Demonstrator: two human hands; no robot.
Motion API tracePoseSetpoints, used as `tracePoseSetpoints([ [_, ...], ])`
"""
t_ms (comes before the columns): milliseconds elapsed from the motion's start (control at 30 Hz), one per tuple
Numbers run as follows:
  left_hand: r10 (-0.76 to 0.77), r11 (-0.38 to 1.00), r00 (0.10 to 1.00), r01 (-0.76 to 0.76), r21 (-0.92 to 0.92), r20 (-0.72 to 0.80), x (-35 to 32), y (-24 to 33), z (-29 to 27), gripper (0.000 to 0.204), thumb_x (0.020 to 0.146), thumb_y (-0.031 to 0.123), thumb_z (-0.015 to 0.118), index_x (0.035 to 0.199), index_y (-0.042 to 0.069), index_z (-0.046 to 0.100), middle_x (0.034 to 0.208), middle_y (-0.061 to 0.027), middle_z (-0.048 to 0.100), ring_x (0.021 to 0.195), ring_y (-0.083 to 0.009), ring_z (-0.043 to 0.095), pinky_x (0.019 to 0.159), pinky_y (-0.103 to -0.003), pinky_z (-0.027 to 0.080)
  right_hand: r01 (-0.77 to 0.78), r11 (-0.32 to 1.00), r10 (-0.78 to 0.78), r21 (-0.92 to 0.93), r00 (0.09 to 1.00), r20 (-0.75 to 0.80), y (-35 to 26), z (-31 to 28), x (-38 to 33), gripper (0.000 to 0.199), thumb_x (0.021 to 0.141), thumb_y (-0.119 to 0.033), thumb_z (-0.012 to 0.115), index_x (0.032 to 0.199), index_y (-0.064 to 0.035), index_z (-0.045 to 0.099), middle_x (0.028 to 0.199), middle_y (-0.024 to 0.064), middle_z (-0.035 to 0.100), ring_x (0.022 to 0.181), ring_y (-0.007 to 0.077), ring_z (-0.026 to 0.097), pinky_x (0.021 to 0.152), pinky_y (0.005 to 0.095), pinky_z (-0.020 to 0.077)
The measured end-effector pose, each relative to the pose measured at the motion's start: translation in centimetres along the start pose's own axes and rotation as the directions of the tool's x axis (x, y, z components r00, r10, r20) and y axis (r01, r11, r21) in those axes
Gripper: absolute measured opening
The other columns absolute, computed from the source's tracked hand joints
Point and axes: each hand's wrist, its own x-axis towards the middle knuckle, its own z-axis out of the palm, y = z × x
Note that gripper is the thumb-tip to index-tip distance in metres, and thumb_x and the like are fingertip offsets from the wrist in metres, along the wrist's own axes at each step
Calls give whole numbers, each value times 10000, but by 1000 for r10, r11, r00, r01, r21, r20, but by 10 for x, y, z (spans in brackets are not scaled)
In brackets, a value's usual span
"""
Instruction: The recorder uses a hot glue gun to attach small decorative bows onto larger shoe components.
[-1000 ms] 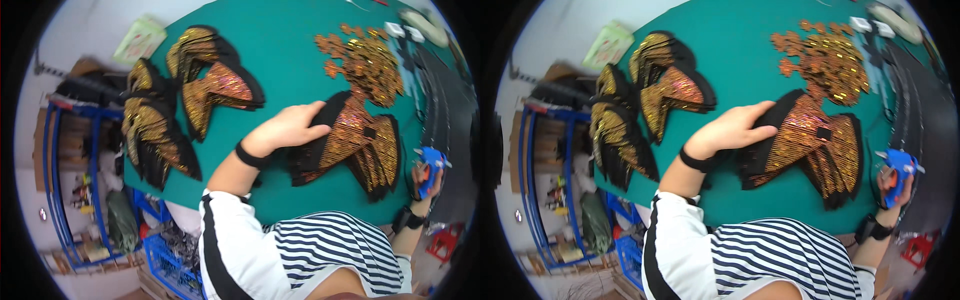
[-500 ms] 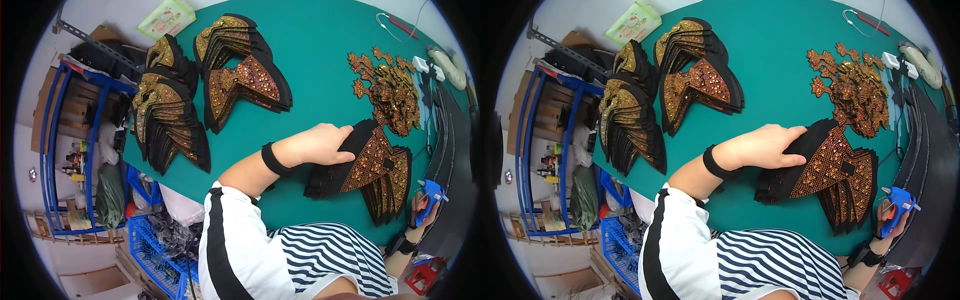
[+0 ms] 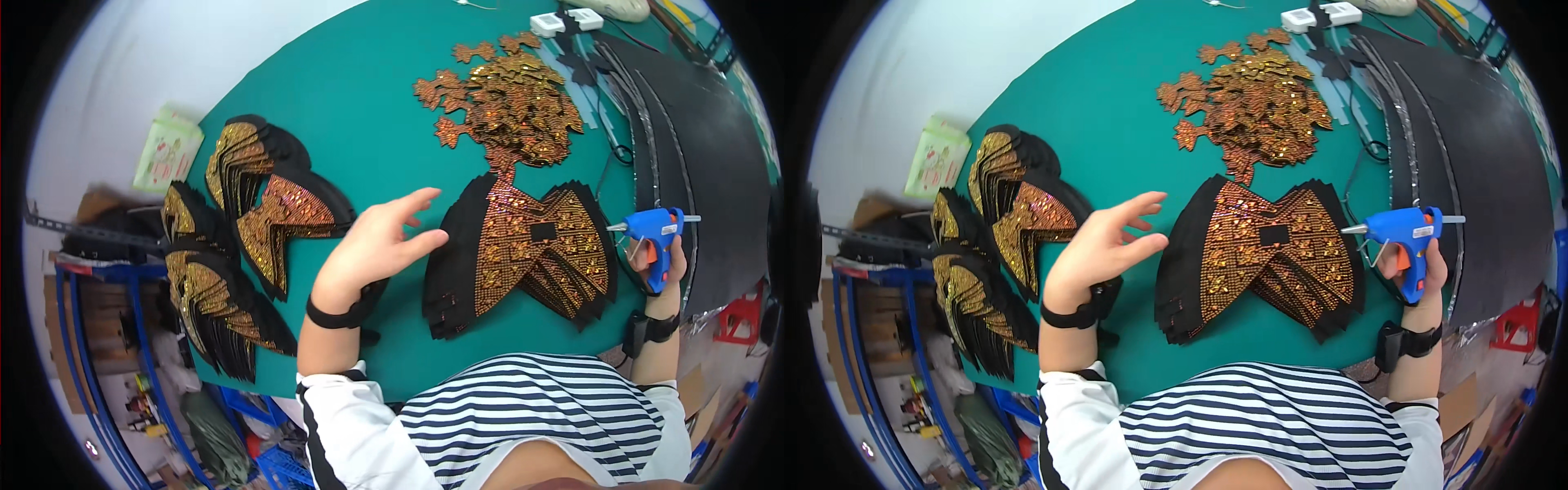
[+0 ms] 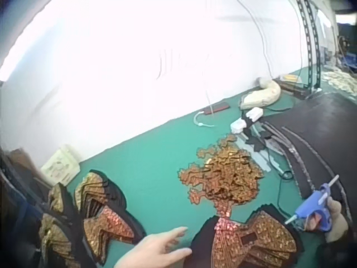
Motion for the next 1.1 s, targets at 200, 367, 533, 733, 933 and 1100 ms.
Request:
tracePoseSetpoints([
  [200, 20, 966, 996, 5, 257, -92, 83, -12, -16, 435, 749, 210, 634, 1125, 15, 530, 1065, -153, 580, 900, -213, 583, 729, -319, 475, 11, 1000, -11, -12, 1000, -15, -3, 7, -2, 624, 826, -544, 402, 1030, 34, 520, 639, 111, 585, 528, 153, 481, 525, 255, 353],
  [367, 162, 814, 964, -12, 580, -208, 146, -38, -3, 468, 729, 233, 652, 1145, 60, 526, 1006, -165, 575, 915, -274, 563, 798, -363, 452, 23, 1000, -23, -8, 1000, -9, -2, 9, 0, 609, 829, -534, 412, 1019, 31, 533, 646, 117, 597, 536, 157, 495, 535, 258, 362],
  [533, 95, 797, 977, 41, 603, -192, 161, -39, 7, 460, 669, 244, 706, 1058, 53, 554, 923, -164, 569, 886, -292, 556, 810, -360, 446, 13, 1000, -13, -16, 1000, -18, -7, 13, 0, 568, 838, -510, 424, 995, 22, 545, 669, 140, 612, 545, 164, 512, 540, 259, 371],
  [733, -183, 956, 962, 222, 190, -205, 143, -48, -1, 401, 652, 167, 725, 978, 11, 553, 812, -70, 575, 747, -177, 558, 659, -292, 450, 19, 1000, -19, -16, 1000, -2, -5, 10, -1, 569, 828, -507, 448, 1023, 20, 542, 673, 144, 616, 561, 165, 524, 549, 252, 379],
  [933, -245, 924, 962, 193, -331, -124, 115, -56, -8, 148, 763, 79, 629, 892, 9, 609, 774, -7, 583, 678, -83, 513, 607, -227, 427, -15, 999, 13, -42, 999, -39, -3, 11, -2, 595, 824, -521, 436, 1053, 21, 527, 663, 131, 609, 549, 149, 496, 538, 250, 359],
  [1100, -195, 892, 978, 148, -427, -69, 109, -48, -9, 99, 790, 81, 605, 875, 30, 617, 768, 14, 583, 687, -63, 520, 596, -209, 420, -27, 999, 26, -48, 999, -18, -3, 9, -2, 613, 824, -530, 421, 1061, 27, 523, 660, 117, 604, 521, 137, 459, 526, 251, 337],
])
